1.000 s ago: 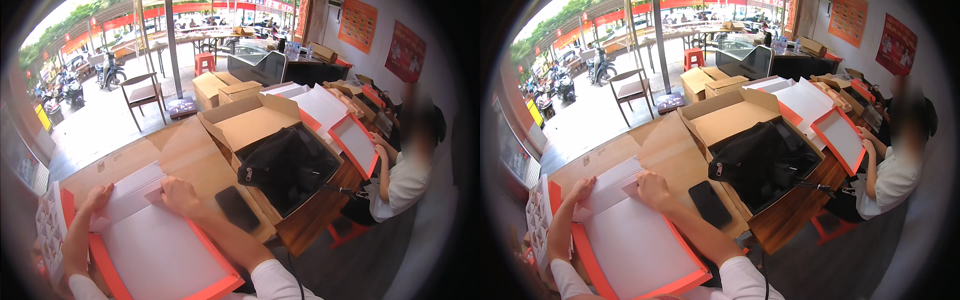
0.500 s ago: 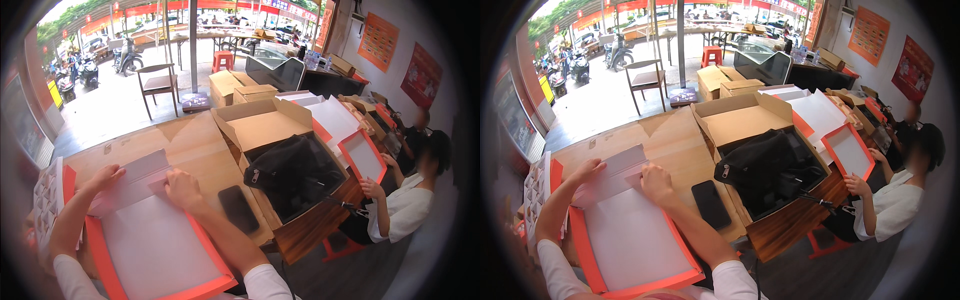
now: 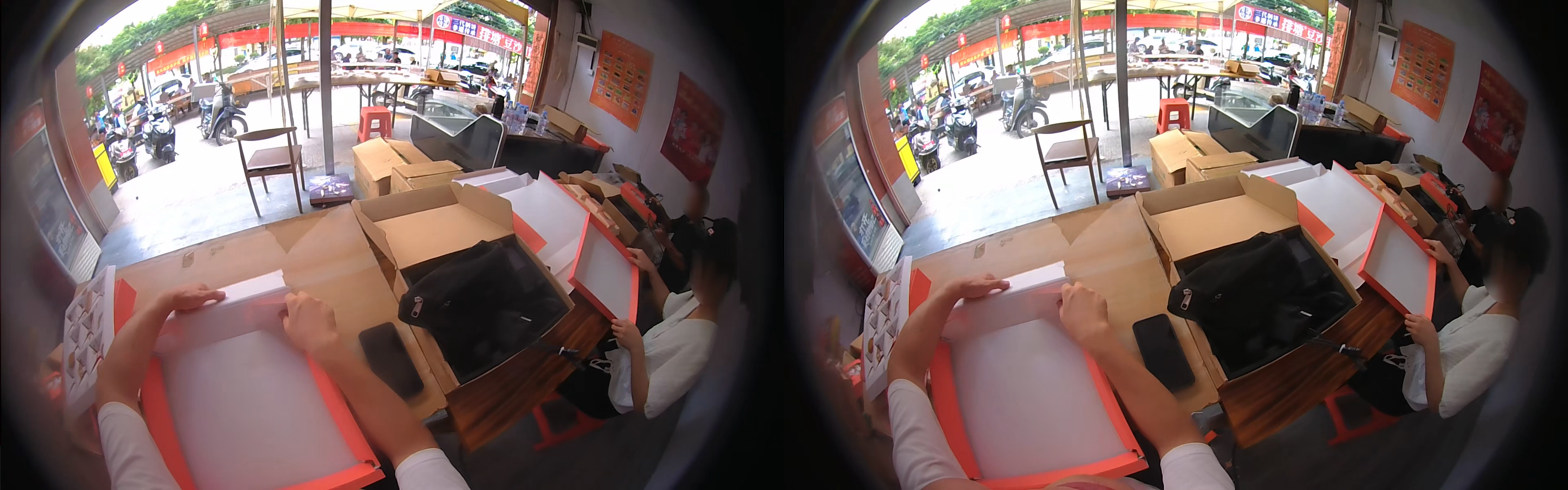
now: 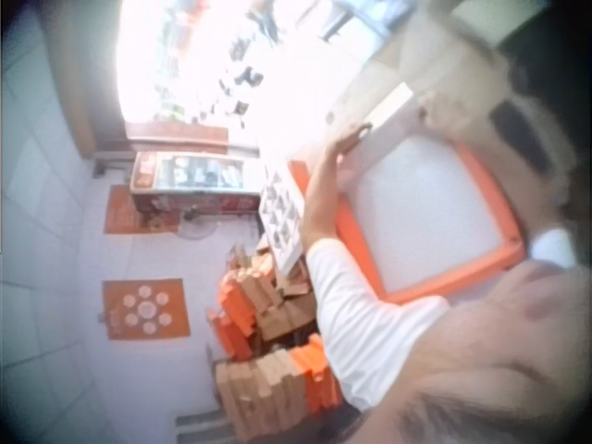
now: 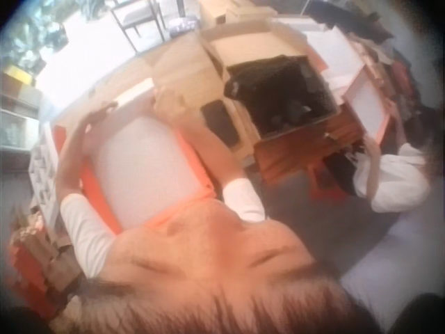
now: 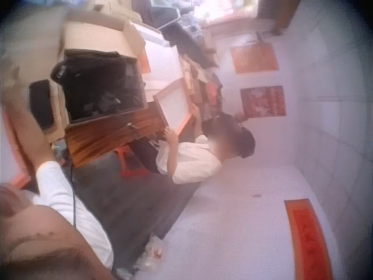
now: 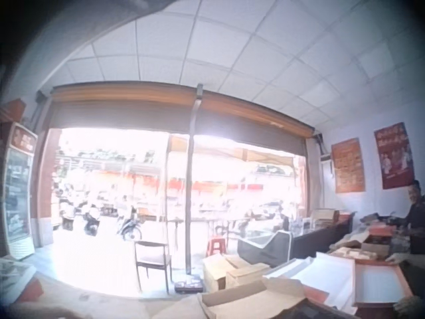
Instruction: The person assembles cardboard gift boxes by folding the pre-cut flaps and securing the box shape by hand at a table.
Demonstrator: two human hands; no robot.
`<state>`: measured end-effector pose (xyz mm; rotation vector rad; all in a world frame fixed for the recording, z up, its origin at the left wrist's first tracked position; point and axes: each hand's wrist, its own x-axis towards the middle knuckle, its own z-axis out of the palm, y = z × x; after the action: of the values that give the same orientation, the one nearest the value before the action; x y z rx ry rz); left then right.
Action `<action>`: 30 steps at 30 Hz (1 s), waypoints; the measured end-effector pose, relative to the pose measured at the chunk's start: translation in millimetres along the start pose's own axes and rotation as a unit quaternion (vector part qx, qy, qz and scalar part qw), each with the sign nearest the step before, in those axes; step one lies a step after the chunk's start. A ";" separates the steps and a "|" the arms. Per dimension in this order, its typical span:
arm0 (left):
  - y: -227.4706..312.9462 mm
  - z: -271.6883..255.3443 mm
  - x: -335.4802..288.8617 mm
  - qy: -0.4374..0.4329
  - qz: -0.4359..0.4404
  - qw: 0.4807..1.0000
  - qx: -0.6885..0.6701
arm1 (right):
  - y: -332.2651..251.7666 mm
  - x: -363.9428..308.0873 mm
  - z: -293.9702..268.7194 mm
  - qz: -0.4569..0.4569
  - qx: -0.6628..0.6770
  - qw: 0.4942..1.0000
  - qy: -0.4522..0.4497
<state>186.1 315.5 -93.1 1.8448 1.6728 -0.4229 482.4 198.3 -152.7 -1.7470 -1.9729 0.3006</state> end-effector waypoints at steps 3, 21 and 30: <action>-22.8 11.7 3.4 0.126 0.072 0.989 0.028 | -5.8 0.0 1.4 -0.015 -0.030 0.999 -0.014; 43.4 52.2 -92.0 0.430 0.174 0.873 0.153 | -5.5 -0.2 -14.2 0.005 -0.037 0.999 -0.036; -49.7 150.6 -208.8 0.420 -0.046 0.896 0.137 | 23.9 10.8 -13.3 -0.016 0.021 0.999 0.027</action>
<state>129.9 59.3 -93.1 2.3559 2.3531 0.1628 509.0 210.7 -150.2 -1.6786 -1.9416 0.2794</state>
